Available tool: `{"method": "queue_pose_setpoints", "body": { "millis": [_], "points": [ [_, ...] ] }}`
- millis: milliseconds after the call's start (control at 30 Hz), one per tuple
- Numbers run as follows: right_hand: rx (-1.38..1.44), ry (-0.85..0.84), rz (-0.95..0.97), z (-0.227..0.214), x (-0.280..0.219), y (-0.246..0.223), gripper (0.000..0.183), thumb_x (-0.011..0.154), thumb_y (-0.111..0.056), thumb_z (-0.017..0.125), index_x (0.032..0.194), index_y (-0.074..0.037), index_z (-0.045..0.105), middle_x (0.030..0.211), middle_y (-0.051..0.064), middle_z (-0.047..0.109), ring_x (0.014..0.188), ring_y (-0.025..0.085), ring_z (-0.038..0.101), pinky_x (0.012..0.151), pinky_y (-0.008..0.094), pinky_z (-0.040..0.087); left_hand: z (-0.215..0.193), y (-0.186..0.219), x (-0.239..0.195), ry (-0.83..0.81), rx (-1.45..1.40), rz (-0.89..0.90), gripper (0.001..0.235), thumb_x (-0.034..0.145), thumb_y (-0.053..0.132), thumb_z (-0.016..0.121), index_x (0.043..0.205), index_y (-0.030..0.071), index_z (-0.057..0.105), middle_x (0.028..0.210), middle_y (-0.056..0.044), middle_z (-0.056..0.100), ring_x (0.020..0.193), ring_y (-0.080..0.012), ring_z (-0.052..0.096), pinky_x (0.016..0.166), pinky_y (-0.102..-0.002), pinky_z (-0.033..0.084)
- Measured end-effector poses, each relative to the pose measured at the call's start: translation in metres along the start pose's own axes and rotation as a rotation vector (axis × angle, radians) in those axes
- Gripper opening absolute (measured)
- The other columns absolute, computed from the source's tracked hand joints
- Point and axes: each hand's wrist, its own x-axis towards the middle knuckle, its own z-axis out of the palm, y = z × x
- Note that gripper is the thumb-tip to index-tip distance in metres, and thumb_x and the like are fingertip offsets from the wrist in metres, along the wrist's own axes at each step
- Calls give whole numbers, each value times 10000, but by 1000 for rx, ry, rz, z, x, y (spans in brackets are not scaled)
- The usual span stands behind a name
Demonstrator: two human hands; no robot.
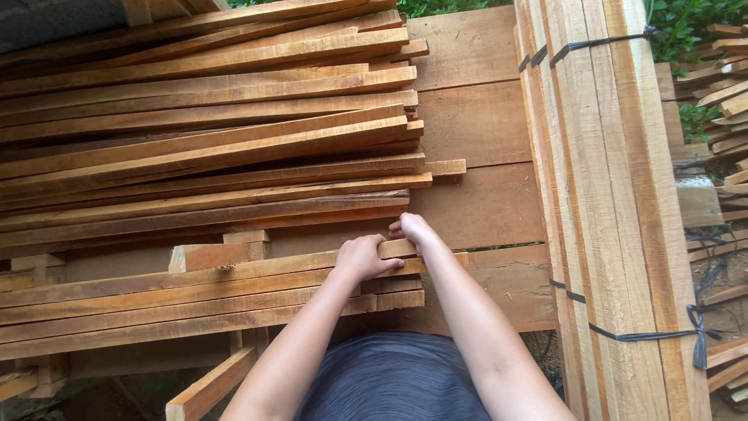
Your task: The person stacks thin wooden planks on a wooden workbench, aligning them by hand. They then secure the stack with a black strap, wrapping and tying it around the planks.
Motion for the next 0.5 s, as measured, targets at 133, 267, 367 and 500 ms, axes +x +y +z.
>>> {"method": "queue_pose_setpoints", "body": {
  "millis": [133,267,367,500],
  "points": [
    [-6,29,-7,-1,-23,-12,555,1043,-328,306,1279,-45,721,1265,162,759,1190,264,632,1128,453,374,-1,2,-2,-22,14,3,782,710,745,735,1242,171,707,1158,-77,750,1100,-264,704,991,-444,530],
    [-70,83,-123,-31,-31,-18,535,1088,-429,325,1288,-74,672,1277,94,712,1129,254,688,1094,417,441,-5,0,-10,-27,48,56,865,693,738,772,1323,161,638,1238,-76,710,1162,-255,669,1021,-441,495],
    [-93,163,-227,-77,-62,-12,529,1082,-439,353,1260,-64,681,1250,94,738,1104,227,705,1036,396,531,1,-8,-12,32,63,136,901,661,686,821,1355,154,602,1290,-67,677,1214,-251,628,1033,-438,468],
    [207,205,-143,-101,-102,6,609,1102,-479,269,1243,-42,669,1249,104,751,1138,208,703,1036,359,532,5,-12,-10,53,98,168,859,668,637,837,1342,159,604,1289,-47,674,1257,-240,601,1037,-435,461]
  ]
}}
